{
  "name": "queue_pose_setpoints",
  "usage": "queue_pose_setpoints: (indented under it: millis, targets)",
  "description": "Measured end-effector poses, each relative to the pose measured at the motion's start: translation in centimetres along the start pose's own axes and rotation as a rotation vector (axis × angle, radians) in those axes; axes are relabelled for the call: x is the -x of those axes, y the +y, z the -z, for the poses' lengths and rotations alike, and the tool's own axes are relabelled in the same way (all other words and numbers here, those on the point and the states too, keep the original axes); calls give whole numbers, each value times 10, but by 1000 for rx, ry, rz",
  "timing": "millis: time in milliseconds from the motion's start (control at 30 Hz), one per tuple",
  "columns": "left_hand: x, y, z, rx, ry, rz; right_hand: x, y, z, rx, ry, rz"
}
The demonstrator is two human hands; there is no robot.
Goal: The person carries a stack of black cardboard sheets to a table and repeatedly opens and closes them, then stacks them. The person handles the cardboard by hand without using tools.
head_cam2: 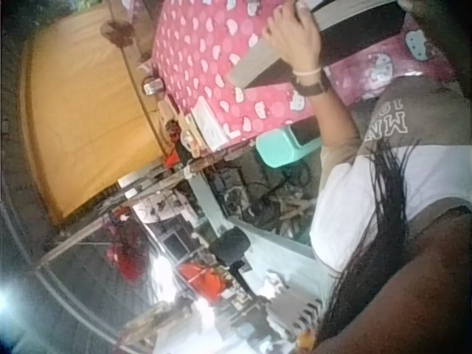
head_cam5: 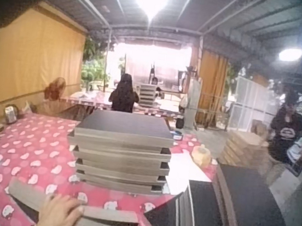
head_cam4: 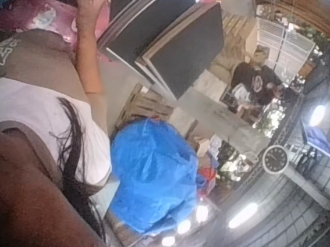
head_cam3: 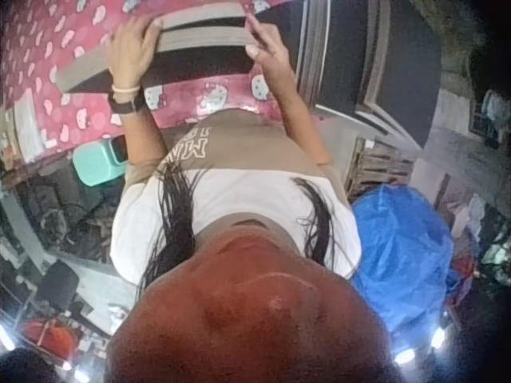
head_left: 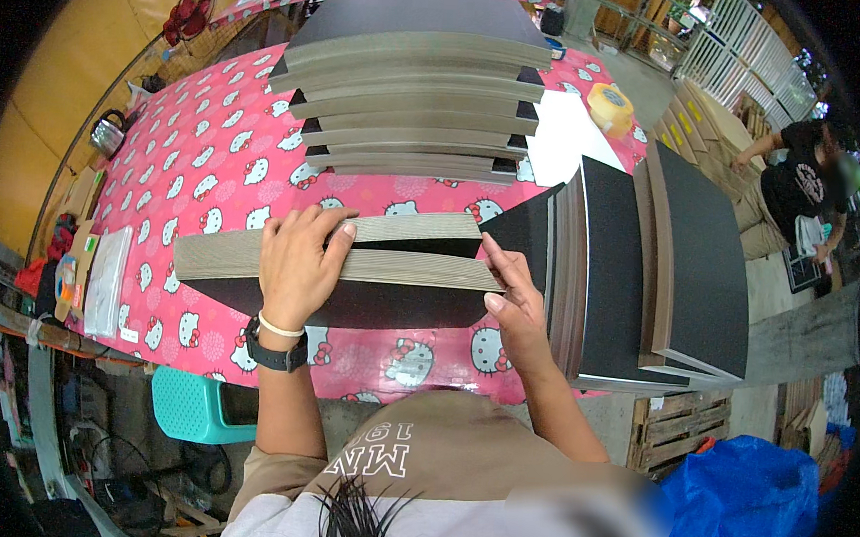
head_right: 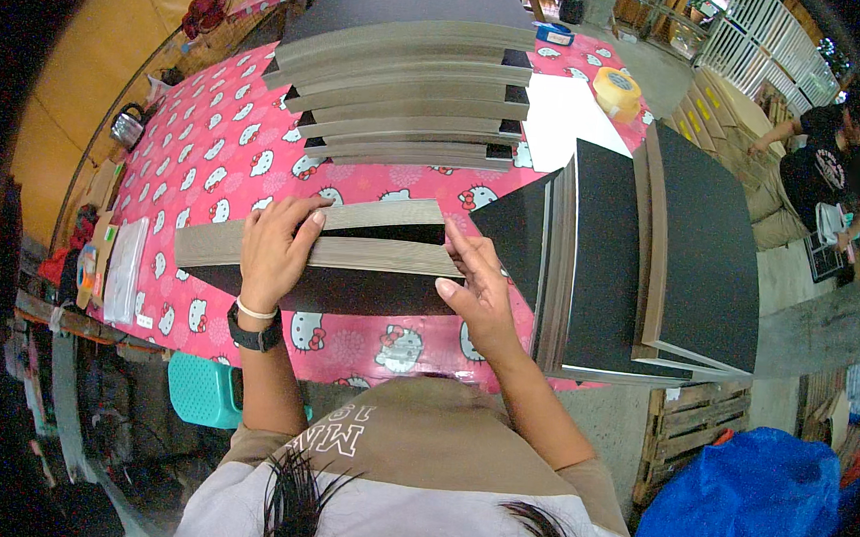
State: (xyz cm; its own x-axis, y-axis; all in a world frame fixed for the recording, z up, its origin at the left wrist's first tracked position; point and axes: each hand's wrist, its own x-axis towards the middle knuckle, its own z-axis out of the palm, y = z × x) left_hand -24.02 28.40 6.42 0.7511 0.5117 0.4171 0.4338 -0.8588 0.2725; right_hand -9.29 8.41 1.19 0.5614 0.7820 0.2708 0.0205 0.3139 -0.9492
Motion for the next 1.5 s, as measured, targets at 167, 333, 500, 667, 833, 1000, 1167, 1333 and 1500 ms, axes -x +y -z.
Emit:
queue_pose_setpoints:
  millis: [167, 333, 500, 667, 833, 1000, 1167, 1333, 1500]
  targets:
    - [0, 1, 1, -2, -13, 1, 1, 0, 3, 51, -23, 47]
    - [0, 0, -2, 11, -5, 3, 1, 4, -2, 4, 33, 63]
    - [3, -1, 0, -8, -3, 6, -2, 1, 0, -56, 10, -11]
    - [5, -2, -4, -11, 32, -12, 0, -1, 2, 64, 13, 30]
    - [7, -3, -1, -29, 27, -6, -1, -2, -4, -51, 27, 28]
    - [8, 1, 4, -14, -61, -37, -12, 7, 17, 79, 14, -68]
    - [19, -2, 20, -91, -107, -330, -38, -6, 19, -65, -16, -205]
    - [23, -1, 24, -42, -191, -353, -41, -7, 19, 64, 21, -239]
    - [26, -10, 25, -94, -164, -390, -41, -8, 6, 133, 54, -251]
